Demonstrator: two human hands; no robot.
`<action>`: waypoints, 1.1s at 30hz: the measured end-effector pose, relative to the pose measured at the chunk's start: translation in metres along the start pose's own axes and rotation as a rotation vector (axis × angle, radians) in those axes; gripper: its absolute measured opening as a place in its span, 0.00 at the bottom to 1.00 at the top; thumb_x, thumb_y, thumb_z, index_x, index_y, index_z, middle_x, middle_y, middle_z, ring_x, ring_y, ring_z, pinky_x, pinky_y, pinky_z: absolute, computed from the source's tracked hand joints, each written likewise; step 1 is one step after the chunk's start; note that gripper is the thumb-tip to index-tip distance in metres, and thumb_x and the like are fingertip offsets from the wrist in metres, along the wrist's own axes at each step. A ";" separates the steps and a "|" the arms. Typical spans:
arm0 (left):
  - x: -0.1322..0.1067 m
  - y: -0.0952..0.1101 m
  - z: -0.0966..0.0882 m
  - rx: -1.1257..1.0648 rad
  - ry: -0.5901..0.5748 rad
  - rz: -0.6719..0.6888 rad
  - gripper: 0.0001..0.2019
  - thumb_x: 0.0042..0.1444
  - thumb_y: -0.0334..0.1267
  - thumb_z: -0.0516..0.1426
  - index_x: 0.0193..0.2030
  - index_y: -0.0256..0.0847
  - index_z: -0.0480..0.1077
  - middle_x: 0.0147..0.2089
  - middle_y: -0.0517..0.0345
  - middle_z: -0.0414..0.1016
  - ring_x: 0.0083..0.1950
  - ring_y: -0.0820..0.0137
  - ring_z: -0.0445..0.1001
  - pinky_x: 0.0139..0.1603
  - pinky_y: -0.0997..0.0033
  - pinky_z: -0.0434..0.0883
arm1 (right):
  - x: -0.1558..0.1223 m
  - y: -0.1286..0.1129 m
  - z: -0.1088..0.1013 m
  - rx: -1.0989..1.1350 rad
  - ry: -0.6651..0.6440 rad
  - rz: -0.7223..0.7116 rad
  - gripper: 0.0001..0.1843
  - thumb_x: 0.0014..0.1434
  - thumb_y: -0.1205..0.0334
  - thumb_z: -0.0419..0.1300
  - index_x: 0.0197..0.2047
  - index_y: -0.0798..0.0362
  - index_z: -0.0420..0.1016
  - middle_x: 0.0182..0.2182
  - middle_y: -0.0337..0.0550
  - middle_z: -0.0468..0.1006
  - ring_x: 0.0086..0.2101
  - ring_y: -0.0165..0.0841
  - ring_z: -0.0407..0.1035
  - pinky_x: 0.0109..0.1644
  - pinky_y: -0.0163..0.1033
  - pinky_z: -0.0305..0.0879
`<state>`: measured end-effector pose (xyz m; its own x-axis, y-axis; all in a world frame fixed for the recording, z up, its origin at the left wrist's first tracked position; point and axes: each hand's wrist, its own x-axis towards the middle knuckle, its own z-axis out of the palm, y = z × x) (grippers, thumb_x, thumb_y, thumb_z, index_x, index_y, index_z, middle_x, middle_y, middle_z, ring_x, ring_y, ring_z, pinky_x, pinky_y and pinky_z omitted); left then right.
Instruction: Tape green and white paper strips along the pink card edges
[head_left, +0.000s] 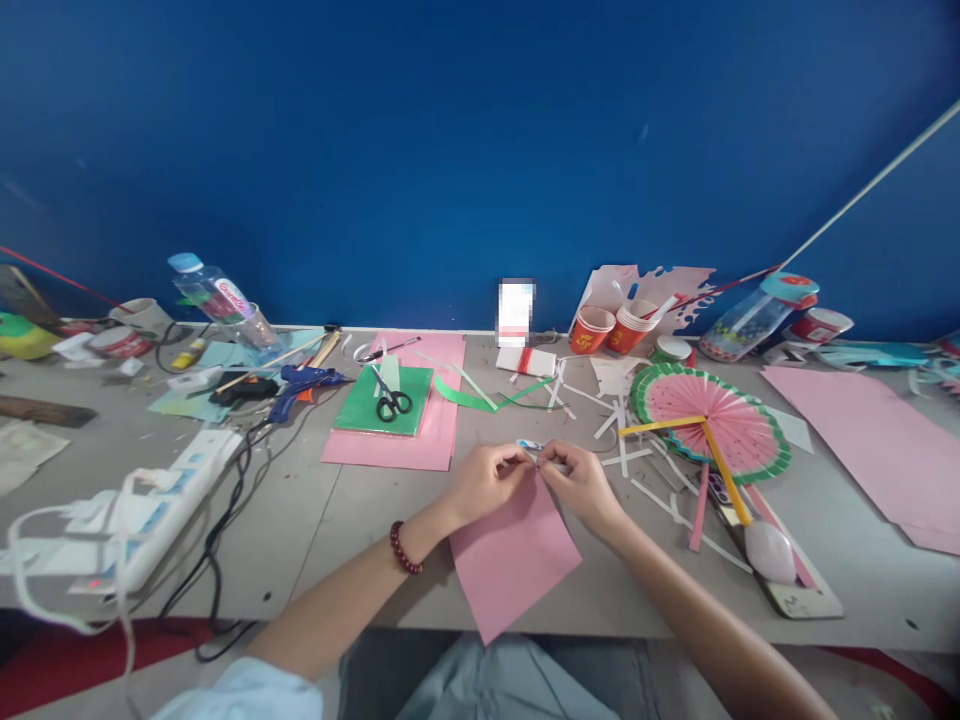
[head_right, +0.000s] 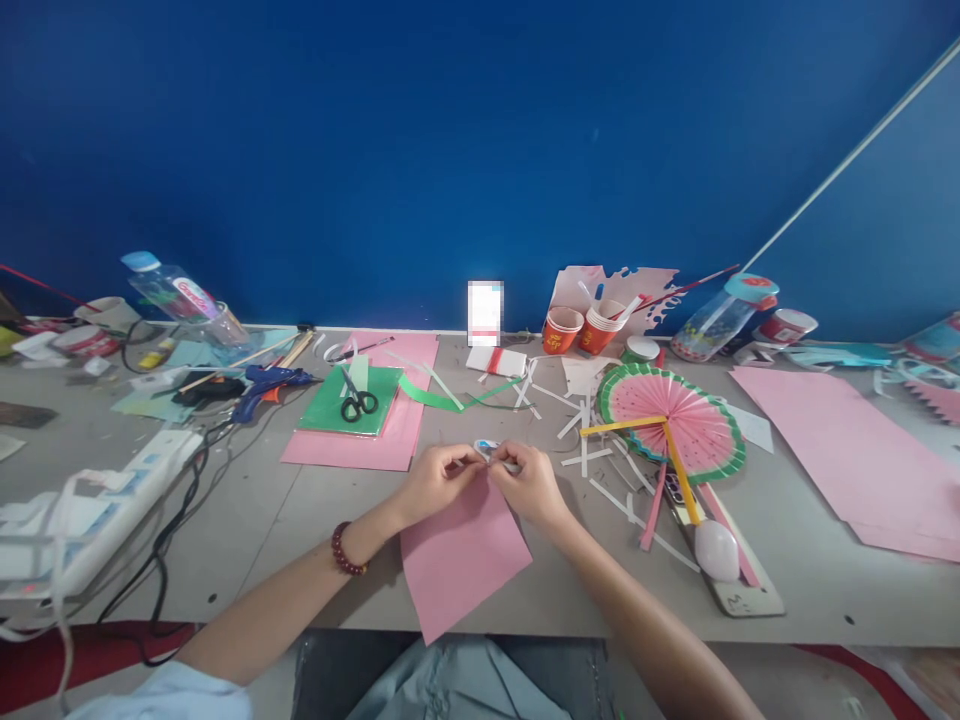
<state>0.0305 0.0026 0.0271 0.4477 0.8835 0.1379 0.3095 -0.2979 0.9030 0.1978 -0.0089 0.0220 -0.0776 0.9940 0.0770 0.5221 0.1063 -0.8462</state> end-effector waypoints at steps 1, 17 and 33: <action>0.001 -0.001 0.000 -0.085 0.002 -0.032 0.09 0.58 0.37 0.54 0.33 0.38 0.74 0.34 0.55 0.78 0.36 0.69 0.74 0.36 0.73 0.68 | 0.000 0.001 0.001 0.021 0.006 0.011 0.08 0.48 0.62 0.51 0.22 0.53 0.67 0.19 0.36 0.67 0.24 0.29 0.61 0.29 0.32 0.54; 0.008 -0.015 -0.004 -0.418 0.122 -0.292 0.16 0.50 0.49 0.61 0.36 0.36 0.78 0.37 0.52 0.80 0.40 0.66 0.75 0.42 0.71 0.68 | 0.017 0.040 -0.005 -0.232 0.108 -0.228 0.13 0.58 0.60 0.53 0.36 0.52 0.79 0.31 0.47 0.79 0.34 0.39 0.70 0.40 0.42 0.64; 0.008 -0.017 -0.004 -0.249 0.030 -0.273 0.29 0.50 0.54 0.60 0.53 0.36 0.69 0.20 0.67 0.68 0.20 0.78 0.57 0.25 0.77 0.56 | 0.019 0.042 -0.008 -0.250 0.068 -0.217 0.15 0.51 0.70 0.50 0.35 0.52 0.77 0.32 0.44 0.79 0.34 0.36 0.72 0.40 0.39 0.65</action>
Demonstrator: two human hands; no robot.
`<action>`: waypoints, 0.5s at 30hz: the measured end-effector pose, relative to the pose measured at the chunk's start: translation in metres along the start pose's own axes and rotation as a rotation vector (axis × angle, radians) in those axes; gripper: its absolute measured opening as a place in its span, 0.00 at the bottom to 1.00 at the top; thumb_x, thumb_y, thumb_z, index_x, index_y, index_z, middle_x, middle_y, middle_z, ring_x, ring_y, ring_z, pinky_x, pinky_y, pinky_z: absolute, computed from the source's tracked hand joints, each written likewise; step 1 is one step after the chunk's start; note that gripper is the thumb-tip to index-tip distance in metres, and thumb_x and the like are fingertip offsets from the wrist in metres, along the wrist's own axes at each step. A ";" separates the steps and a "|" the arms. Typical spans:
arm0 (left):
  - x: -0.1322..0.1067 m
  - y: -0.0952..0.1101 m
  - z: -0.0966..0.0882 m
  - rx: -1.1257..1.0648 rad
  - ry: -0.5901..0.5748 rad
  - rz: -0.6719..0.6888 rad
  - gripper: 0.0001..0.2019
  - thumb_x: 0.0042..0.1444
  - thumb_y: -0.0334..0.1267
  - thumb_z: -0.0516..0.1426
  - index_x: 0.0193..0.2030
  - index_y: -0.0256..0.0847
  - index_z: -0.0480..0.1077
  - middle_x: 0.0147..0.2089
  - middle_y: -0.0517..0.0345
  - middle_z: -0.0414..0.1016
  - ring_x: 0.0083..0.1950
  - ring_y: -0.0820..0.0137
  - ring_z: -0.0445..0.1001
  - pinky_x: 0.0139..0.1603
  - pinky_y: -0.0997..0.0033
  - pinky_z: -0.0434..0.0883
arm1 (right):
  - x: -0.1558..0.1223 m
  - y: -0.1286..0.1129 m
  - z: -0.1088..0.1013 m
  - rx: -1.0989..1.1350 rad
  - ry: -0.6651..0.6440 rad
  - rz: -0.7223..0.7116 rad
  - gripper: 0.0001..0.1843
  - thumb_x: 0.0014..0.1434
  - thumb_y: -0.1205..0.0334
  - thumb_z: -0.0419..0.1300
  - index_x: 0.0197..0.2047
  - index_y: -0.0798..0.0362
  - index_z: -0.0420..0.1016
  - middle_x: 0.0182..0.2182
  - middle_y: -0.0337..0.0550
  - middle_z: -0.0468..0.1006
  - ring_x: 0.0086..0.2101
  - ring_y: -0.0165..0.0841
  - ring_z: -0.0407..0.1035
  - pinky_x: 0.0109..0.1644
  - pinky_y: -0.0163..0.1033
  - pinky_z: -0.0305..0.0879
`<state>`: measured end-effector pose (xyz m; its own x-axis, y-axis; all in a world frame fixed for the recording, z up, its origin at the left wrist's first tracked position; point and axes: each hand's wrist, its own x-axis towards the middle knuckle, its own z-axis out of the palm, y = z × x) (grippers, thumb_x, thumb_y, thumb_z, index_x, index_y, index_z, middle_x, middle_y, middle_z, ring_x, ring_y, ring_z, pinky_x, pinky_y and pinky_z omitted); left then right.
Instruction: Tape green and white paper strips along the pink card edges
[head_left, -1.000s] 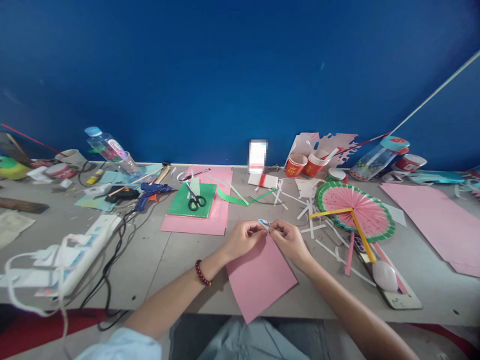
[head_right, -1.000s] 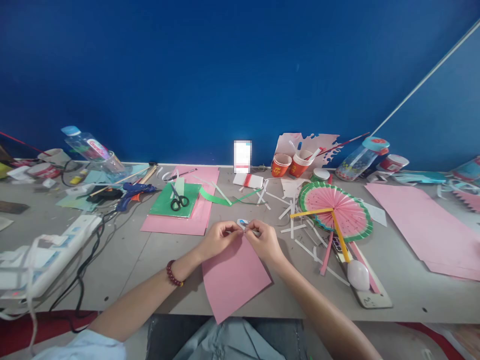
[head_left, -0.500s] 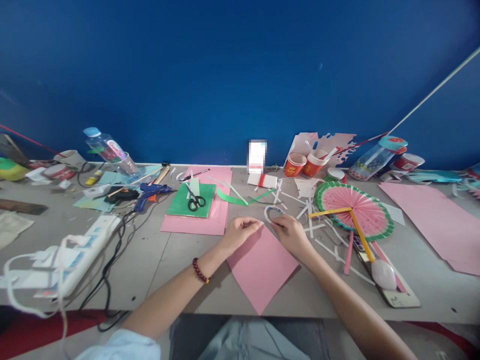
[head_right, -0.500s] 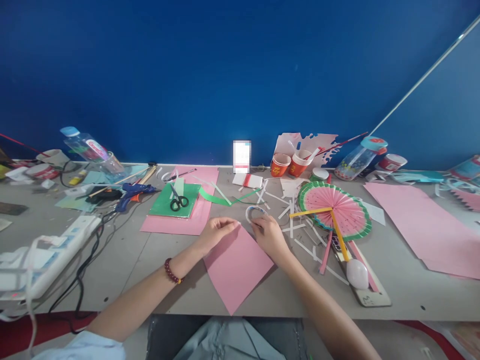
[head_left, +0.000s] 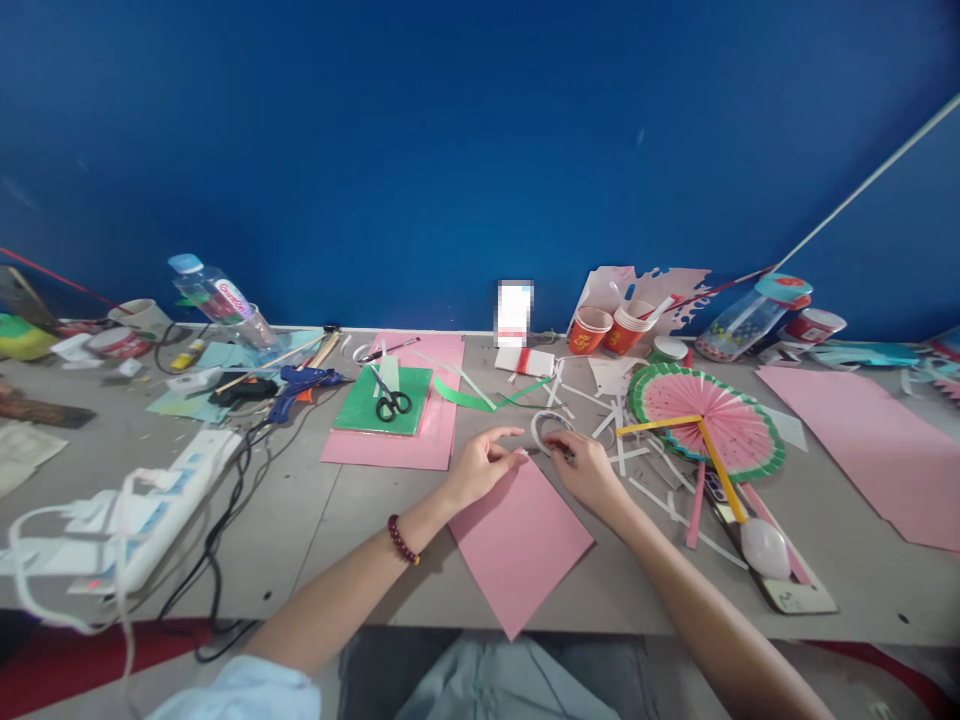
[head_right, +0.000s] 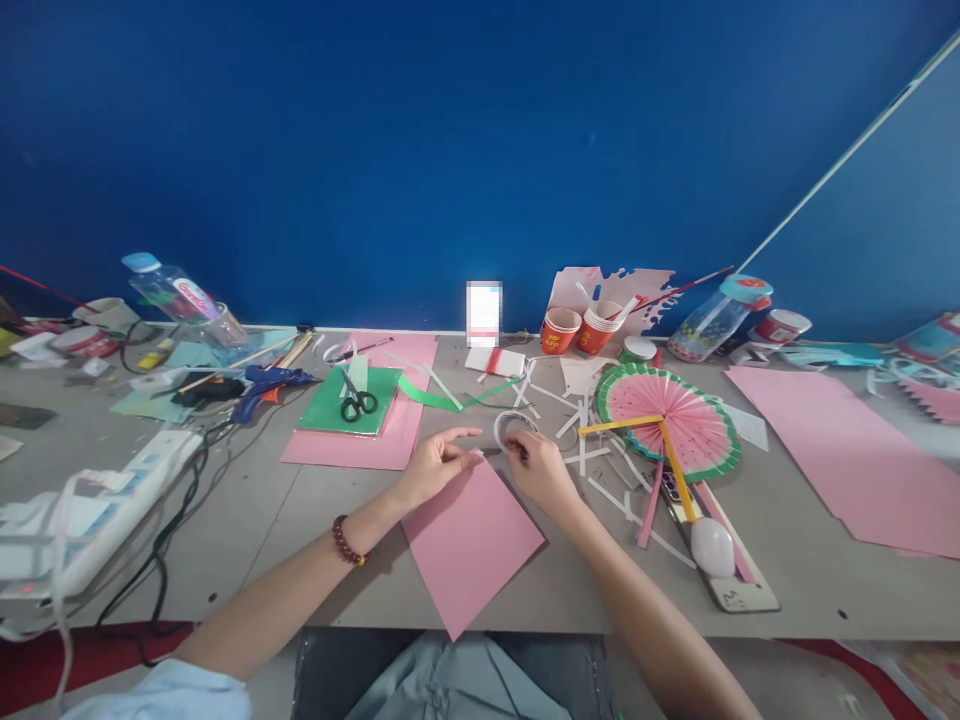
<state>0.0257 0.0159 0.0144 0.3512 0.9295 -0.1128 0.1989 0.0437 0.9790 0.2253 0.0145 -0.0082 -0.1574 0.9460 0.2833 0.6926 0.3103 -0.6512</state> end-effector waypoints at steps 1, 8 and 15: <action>0.000 0.000 0.000 -0.003 0.002 0.000 0.29 0.50 0.54 0.60 0.53 0.36 0.69 0.20 0.66 0.69 0.21 0.78 0.58 0.25 0.77 0.57 | 0.000 -0.001 -0.001 0.015 -0.005 0.018 0.15 0.51 0.69 0.50 0.36 0.52 0.77 0.32 0.44 0.79 0.33 0.36 0.71 0.39 0.39 0.65; 0.001 -0.003 -0.001 -0.023 0.000 0.018 0.30 0.50 0.56 0.60 0.54 0.35 0.69 0.19 0.67 0.65 0.21 0.78 0.55 0.25 0.77 0.56 | 0.004 -0.009 -0.009 0.150 -0.126 0.153 0.16 0.56 0.61 0.47 0.34 0.52 0.76 0.33 0.44 0.79 0.38 0.37 0.71 0.44 0.41 0.64; 0.000 0.001 0.001 -0.064 -0.035 -0.004 0.34 0.48 0.55 0.62 0.57 0.34 0.67 0.18 0.70 0.58 0.22 0.78 0.51 0.25 0.77 0.53 | 0.001 -0.021 -0.011 0.261 -0.016 0.029 0.14 0.60 0.53 0.53 0.38 0.52 0.76 0.37 0.48 0.78 0.39 0.38 0.71 0.43 0.41 0.65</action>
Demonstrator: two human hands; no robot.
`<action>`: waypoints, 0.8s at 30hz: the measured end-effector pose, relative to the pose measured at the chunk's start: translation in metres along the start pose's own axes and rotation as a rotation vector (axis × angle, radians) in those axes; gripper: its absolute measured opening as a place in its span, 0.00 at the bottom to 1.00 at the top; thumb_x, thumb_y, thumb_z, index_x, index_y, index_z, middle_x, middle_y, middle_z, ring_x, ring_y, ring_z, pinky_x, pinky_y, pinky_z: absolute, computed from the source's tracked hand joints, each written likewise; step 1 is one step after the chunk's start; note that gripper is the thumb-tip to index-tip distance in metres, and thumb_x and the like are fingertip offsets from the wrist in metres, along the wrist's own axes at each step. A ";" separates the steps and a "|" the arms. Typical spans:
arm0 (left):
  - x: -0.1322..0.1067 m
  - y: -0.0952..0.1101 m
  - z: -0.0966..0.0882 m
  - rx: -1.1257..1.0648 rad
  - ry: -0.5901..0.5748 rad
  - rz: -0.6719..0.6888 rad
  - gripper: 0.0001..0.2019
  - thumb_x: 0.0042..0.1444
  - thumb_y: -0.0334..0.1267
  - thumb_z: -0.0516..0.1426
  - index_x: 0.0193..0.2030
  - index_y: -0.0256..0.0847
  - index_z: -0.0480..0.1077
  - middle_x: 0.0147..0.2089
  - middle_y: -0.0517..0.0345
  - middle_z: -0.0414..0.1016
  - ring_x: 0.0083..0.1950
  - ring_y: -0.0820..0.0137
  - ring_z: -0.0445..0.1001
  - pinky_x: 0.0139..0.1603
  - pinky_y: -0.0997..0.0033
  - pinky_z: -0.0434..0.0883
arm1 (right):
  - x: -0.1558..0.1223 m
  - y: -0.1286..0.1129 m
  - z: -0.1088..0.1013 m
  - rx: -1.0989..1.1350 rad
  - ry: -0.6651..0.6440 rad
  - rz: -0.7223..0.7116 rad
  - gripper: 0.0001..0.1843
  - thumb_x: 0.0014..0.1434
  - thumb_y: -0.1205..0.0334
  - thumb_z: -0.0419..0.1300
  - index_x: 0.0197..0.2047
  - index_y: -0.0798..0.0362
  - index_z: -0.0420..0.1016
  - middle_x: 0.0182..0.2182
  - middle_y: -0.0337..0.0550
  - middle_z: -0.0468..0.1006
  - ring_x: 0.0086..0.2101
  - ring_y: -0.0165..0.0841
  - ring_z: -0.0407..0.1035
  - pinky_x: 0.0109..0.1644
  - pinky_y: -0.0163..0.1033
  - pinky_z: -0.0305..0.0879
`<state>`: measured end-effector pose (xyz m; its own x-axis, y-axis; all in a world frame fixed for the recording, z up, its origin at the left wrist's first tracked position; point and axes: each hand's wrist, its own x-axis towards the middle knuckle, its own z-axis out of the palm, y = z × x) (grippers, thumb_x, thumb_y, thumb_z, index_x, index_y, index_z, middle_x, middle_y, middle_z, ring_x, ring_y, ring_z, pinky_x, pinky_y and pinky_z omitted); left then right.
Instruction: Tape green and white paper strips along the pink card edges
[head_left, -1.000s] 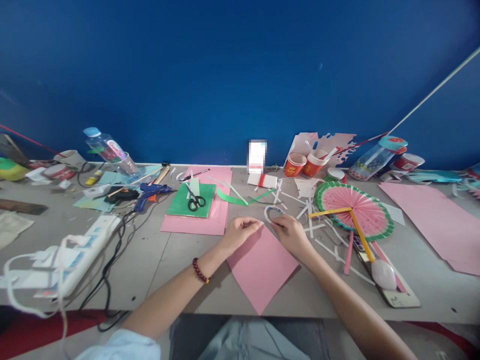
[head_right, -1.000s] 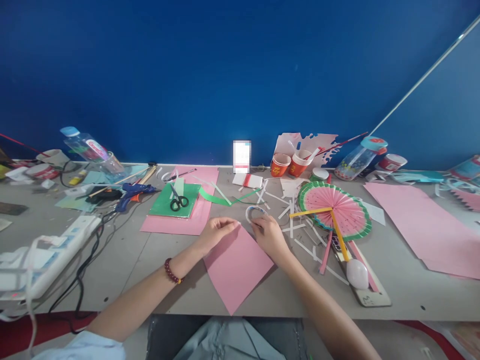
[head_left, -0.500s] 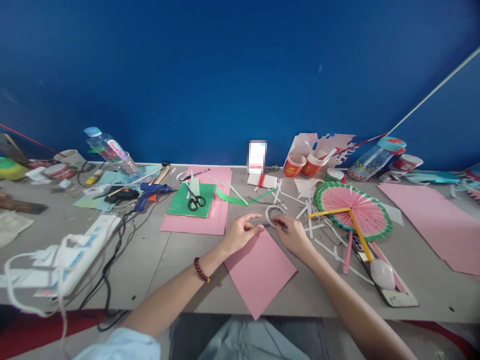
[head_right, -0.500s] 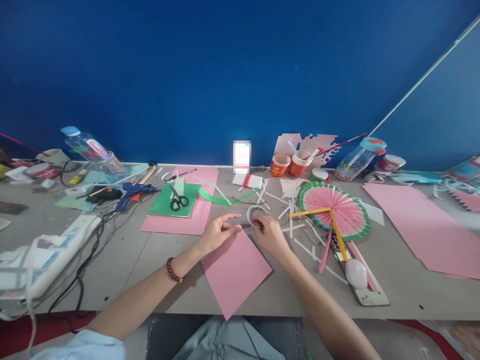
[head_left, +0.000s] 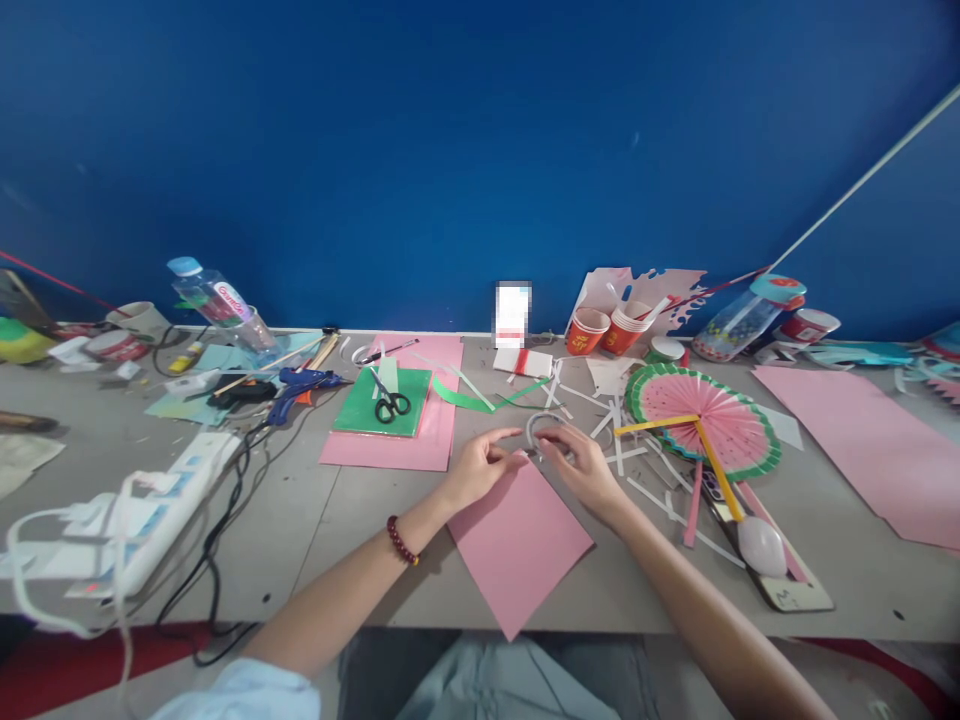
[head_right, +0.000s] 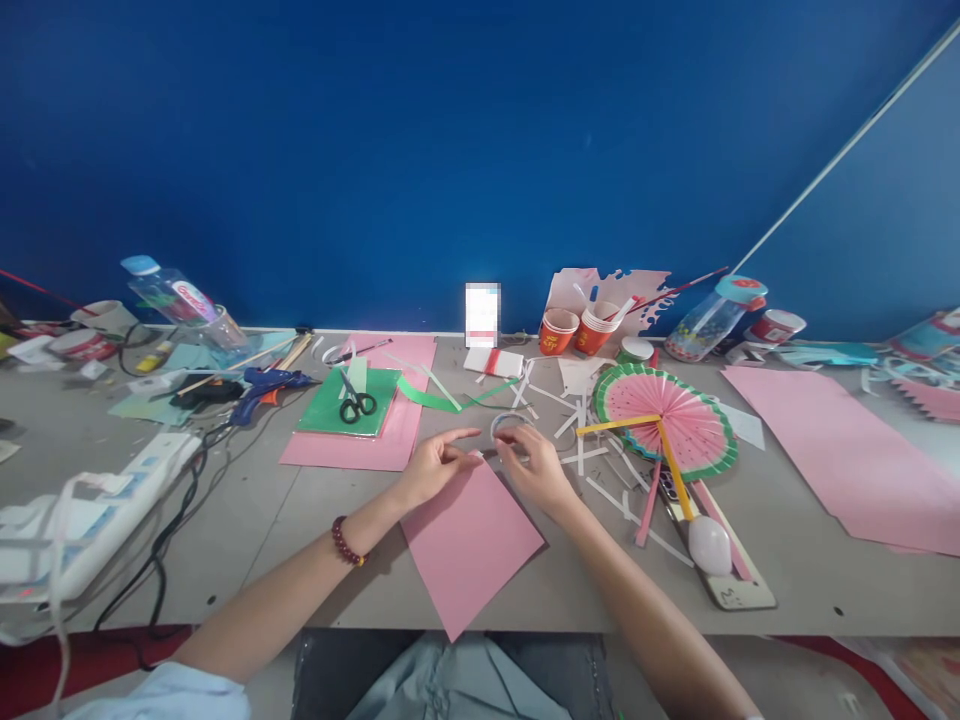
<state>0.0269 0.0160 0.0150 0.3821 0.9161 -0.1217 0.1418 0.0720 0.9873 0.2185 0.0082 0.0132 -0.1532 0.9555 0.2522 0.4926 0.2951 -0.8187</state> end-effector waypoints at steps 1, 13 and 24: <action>0.000 0.000 0.001 -0.021 -0.019 -0.002 0.36 0.47 0.55 0.62 0.58 0.34 0.66 0.17 0.72 0.55 0.22 0.78 0.49 0.24 0.77 0.52 | -0.001 -0.003 0.001 0.025 -0.023 0.000 0.14 0.60 0.53 0.54 0.37 0.52 0.76 0.36 0.47 0.78 0.38 0.37 0.71 0.42 0.41 0.65; -0.003 0.003 -0.003 0.011 -0.120 -0.026 0.30 0.48 0.56 0.61 0.51 0.35 0.72 0.21 0.64 0.66 0.22 0.77 0.58 0.24 0.76 0.56 | -0.003 0.002 0.006 0.574 -0.158 0.431 0.16 0.47 0.49 0.67 0.30 0.54 0.73 0.24 0.36 0.72 0.25 0.28 0.64 0.29 0.34 0.58; 0.001 0.008 -0.016 0.158 -0.180 -0.160 0.25 0.42 0.60 0.62 0.26 0.34 0.73 0.18 0.63 0.65 0.20 0.78 0.57 0.21 0.75 0.51 | -0.001 0.001 0.000 0.661 0.004 0.580 0.14 0.41 0.54 0.69 0.25 0.54 0.73 0.19 0.35 0.70 0.21 0.27 0.62 0.26 0.33 0.55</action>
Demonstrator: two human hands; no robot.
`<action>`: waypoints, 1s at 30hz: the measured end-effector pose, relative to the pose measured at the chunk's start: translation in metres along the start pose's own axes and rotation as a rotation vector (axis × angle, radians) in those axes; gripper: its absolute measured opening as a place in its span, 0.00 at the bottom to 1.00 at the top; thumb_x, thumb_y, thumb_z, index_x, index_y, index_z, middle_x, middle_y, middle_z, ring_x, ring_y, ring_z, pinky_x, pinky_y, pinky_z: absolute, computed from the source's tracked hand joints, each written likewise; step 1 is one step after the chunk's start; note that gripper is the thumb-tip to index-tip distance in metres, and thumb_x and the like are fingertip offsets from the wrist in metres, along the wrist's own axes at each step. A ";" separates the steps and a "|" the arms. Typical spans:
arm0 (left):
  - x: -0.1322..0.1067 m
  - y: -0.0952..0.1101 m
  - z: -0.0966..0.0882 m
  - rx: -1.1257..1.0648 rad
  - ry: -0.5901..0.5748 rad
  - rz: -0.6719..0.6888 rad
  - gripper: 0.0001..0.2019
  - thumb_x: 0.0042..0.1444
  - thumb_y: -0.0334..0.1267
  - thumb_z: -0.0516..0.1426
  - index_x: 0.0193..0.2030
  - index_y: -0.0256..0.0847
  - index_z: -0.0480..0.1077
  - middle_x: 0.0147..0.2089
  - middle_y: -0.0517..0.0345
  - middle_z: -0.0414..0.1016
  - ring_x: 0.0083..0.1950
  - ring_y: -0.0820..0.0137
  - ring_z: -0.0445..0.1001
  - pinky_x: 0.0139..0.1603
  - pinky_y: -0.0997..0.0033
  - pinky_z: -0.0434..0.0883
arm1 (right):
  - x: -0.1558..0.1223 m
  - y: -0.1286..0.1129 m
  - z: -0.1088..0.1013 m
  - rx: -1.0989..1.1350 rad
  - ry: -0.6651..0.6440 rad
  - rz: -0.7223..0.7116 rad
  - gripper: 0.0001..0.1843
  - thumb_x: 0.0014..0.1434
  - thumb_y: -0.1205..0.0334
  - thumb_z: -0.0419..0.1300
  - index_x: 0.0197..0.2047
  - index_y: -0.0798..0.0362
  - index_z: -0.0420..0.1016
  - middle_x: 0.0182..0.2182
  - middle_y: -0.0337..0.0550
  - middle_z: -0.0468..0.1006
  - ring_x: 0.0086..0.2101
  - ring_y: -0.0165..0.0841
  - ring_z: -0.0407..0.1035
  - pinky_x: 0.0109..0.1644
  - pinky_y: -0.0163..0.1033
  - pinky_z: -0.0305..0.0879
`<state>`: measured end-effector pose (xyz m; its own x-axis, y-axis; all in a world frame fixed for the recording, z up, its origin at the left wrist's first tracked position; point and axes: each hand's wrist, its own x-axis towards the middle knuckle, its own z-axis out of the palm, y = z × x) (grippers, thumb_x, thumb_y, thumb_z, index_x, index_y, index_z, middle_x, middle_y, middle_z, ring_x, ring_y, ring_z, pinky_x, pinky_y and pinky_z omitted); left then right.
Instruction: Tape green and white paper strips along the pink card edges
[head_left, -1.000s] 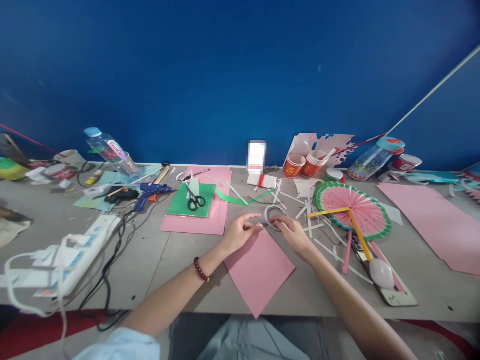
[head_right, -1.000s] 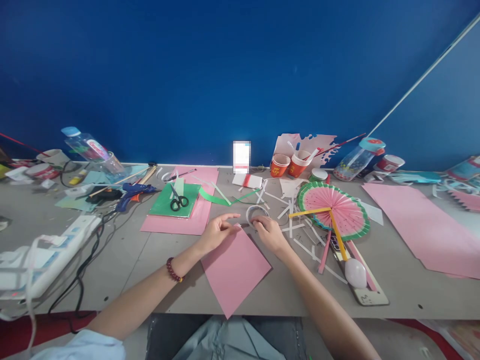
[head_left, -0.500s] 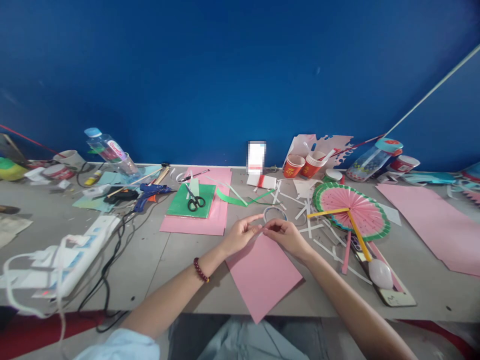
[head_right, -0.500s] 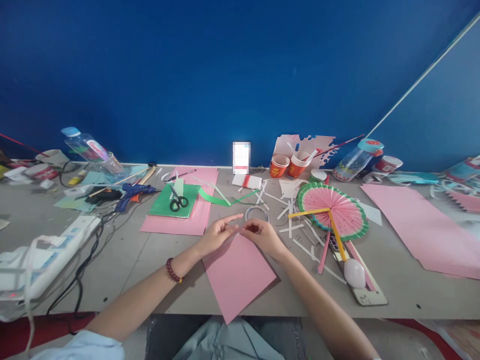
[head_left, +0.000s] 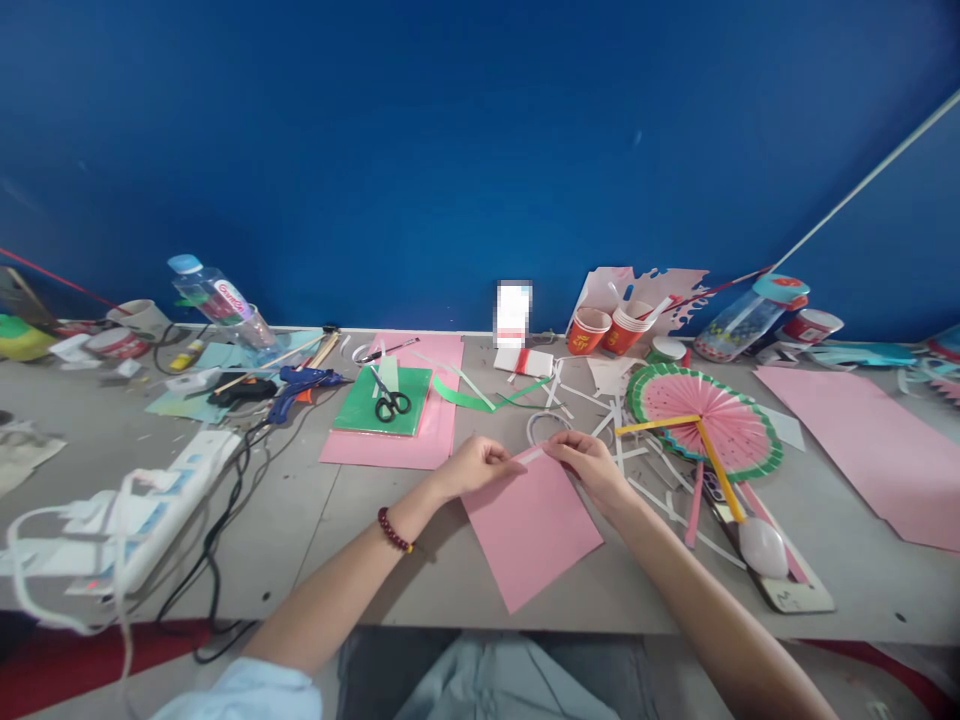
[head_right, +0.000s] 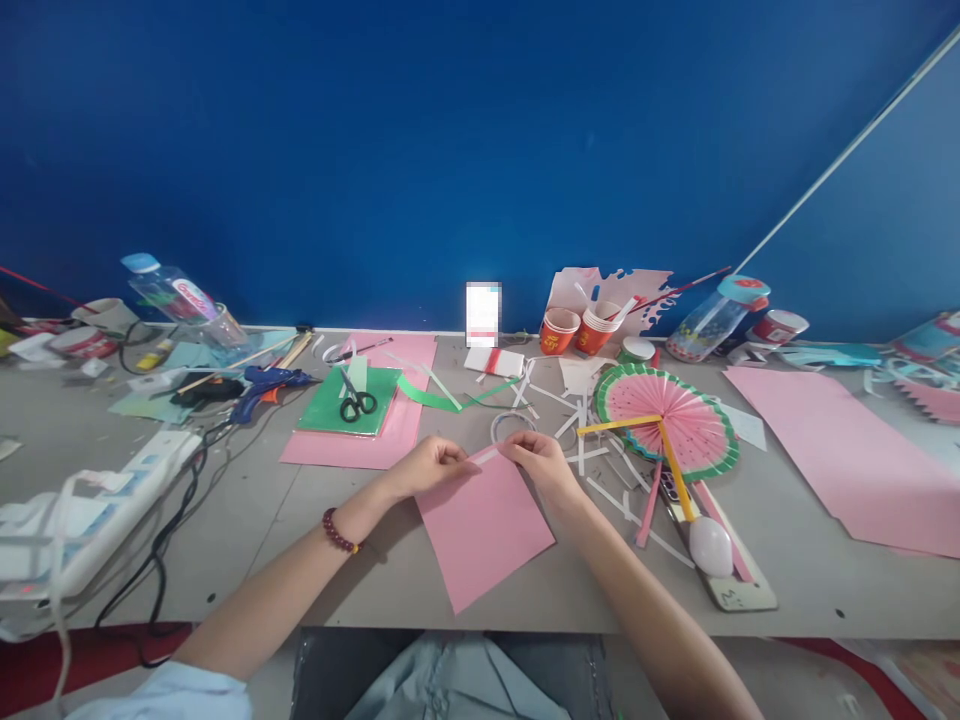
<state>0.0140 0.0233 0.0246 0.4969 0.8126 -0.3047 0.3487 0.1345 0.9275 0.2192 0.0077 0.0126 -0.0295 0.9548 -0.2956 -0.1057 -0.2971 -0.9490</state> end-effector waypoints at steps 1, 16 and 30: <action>0.000 0.001 -0.002 -0.005 -0.004 0.001 0.25 0.43 0.60 0.62 0.26 0.34 0.74 0.19 0.62 0.66 0.21 0.77 0.59 0.21 0.75 0.52 | 0.001 0.000 -0.001 0.021 0.007 0.003 0.14 0.40 0.54 0.69 0.25 0.54 0.73 0.20 0.35 0.71 0.22 0.27 0.62 0.26 0.33 0.55; 0.001 -0.001 -0.029 -0.145 -0.190 0.040 0.18 0.50 0.50 0.62 0.36 0.36 0.78 0.35 0.50 0.80 0.34 0.66 0.75 0.34 0.72 0.67 | 0.004 -0.002 -0.010 0.053 0.050 -0.043 0.18 0.42 0.49 0.70 0.28 0.54 0.72 0.21 0.34 0.70 0.21 0.26 0.61 0.25 0.32 0.56; 0.000 -0.001 -0.005 -0.134 -0.082 -0.028 0.19 0.46 0.51 0.64 0.34 0.36 0.77 0.33 0.53 0.79 0.32 0.68 0.75 0.32 0.73 0.67 | -0.006 0.005 0.016 -0.062 -0.076 -0.044 0.20 0.41 0.47 0.69 0.29 0.53 0.72 0.23 0.36 0.73 0.24 0.28 0.65 0.27 0.33 0.58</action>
<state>0.0097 0.0258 0.0243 0.5538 0.7591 -0.3421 0.2570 0.2350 0.9374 0.2025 0.0011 0.0118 -0.1013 0.9639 -0.2463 -0.0472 -0.2520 -0.9666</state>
